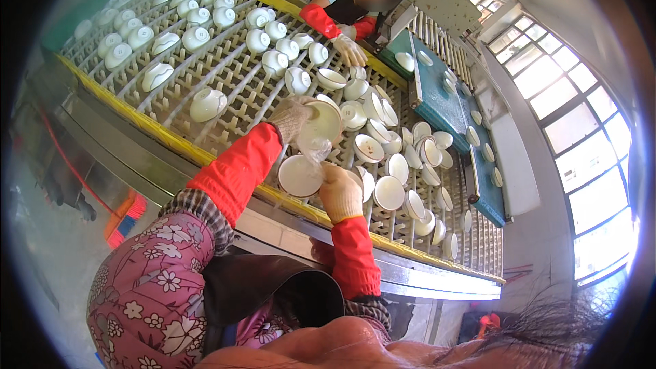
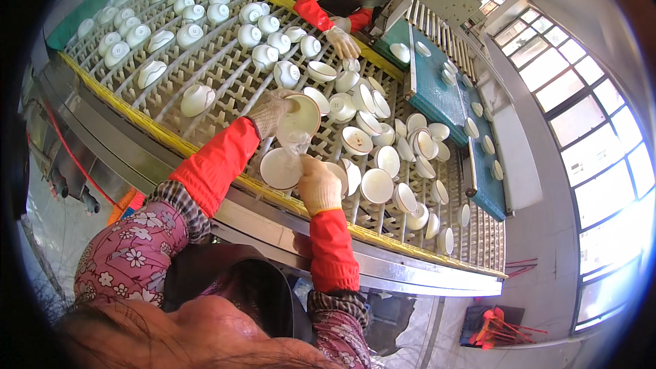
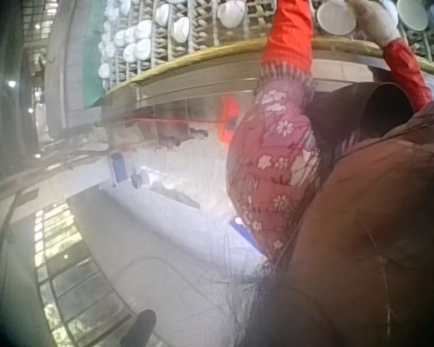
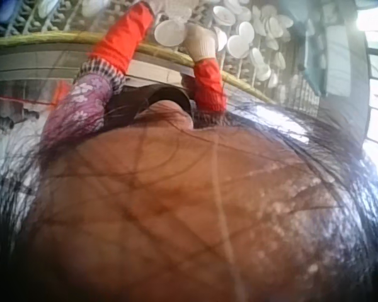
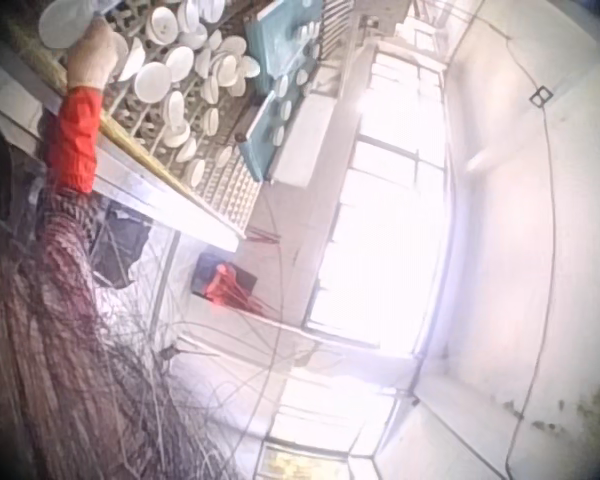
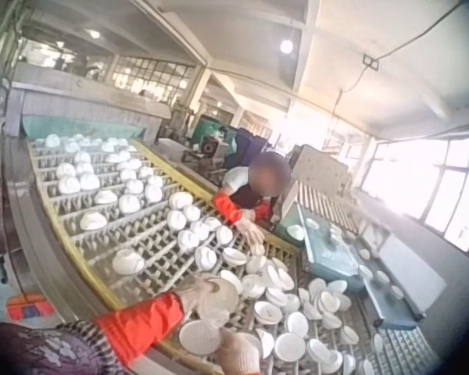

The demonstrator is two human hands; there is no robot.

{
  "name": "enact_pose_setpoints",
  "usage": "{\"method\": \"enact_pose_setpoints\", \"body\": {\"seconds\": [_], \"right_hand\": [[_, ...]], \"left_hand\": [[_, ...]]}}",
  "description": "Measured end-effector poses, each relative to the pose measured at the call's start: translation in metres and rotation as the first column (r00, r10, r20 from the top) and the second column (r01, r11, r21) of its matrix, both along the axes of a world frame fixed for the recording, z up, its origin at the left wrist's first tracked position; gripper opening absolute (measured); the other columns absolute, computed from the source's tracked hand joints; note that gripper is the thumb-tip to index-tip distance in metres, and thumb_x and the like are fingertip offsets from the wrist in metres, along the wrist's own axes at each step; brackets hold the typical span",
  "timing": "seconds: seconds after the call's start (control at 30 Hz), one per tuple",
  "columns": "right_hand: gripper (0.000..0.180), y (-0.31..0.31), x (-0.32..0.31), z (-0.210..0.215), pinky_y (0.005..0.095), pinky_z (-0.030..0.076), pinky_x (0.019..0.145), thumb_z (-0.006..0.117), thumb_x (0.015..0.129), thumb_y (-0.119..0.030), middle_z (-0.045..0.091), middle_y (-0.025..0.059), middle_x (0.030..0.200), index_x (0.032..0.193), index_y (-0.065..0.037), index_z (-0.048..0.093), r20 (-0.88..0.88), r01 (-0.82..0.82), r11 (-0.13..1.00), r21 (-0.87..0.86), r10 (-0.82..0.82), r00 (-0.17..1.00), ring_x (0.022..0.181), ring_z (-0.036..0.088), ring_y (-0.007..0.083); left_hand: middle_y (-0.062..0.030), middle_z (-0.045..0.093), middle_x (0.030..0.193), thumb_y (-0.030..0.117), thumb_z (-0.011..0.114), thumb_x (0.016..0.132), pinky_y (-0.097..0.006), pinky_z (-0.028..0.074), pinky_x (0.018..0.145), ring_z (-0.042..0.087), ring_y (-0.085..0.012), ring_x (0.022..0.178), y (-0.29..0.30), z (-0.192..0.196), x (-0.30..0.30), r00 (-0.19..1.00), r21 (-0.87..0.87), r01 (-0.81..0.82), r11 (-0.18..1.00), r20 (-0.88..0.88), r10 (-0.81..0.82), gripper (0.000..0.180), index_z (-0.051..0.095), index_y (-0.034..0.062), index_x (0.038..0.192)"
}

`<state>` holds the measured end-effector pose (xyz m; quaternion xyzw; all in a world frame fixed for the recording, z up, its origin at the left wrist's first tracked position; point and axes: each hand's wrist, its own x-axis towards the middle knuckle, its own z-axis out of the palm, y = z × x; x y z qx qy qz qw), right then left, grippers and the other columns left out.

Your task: The person picks up white ceramic cups from a grid-like sorting table and places them onto a moving conveyor belt system.

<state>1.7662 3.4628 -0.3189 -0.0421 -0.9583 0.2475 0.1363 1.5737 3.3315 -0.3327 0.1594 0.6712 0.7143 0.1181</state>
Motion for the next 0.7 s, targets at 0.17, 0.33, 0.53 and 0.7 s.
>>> {"method": "enact_pose_setpoints", "body": {"seconds": [0.17, 0.33, 0.53, 0.7], "right_hand": [[0.047, 0.008, 0.041, -0.013, 0.0374, 0.054, 0.086, 0.074, 0.078, -0.019, 0.070, 0.0152, 0.111, 0.124, -0.012, 0.065, 0.009, 0.180, 0.861, -0.476, -0.200, 0.980, 0.099, 0.068, 0.0296], [0.043, 0.025, 0.069, -0.013, 0.0373, 0.054, 0.085, 0.069, 0.083, -0.019, 0.069, 0.0160, 0.113, 0.125, -0.008, 0.063, -0.044, 0.245, 0.749, -0.616, -0.344, 0.938, 0.097, 0.068, 0.0297], [0.040, 0.047, 0.085, -0.025, 0.0371, 0.055, 0.083, 0.064, 0.090, -0.020, 0.068, 0.0169, 0.114, 0.126, -0.004, 0.061, -0.077, 0.309, 0.652, -0.693, -0.492, 0.867, 0.096, 0.068, 0.0299], [0.038, 0.124, 0.139, -0.033, 0.0370, 0.056, 0.082, 0.059, 0.095, -0.021, 0.067, 0.0177, 0.116, 0.126, -0.001, 0.059, -0.185, 0.291, 0.450, -0.844, -0.754, 0.630, 0.094, 0.067, 0.0301]], "left_hand": [[-0.0155, 0.072, 0.100, 0.019, 0.059, 0.083, -0.040, 0.053, 0.083, 0.068, -0.0305, 0.092, -0.071, 0.018, -0.013, 0.918, -0.244, -0.314, 0.918, -0.324, 0.228, 0.029, 0.073, 0.0121, 0.108], [-0.0176, 0.071, 0.100, 0.016, 0.049, 0.088, -0.041, 0.052, 0.083, 0.067, -0.0350, 0.093, -0.188, 0.057, -0.054, 0.656, -0.015, -0.545, 0.838, -0.629, 0.416, 0.028, 0.072, 0.0131, 0.104], [-0.0187, 0.064, 0.114, 0.013, 0.051, 0.091, -0.046, 0.048, 0.091, 0.061, -0.0376, 0.107, -0.320, 0.114, -0.030, 0.573, -0.555, -0.819, 0.143, -0.802, 0.168, 0.031, 0.062, 0.0086, 0.120], [-0.0204, 0.060, 0.120, 0.011, 0.055, 0.086, -0.048, 0.046, 0.095, 0.058, -0.0422, 0.110, -0.356, 0.055, -0.041, 0.664, -0.657, -0.744, 0.120, -0.747, 0.033, 0.034, 0.059, 0.0082, 0.120]]}}
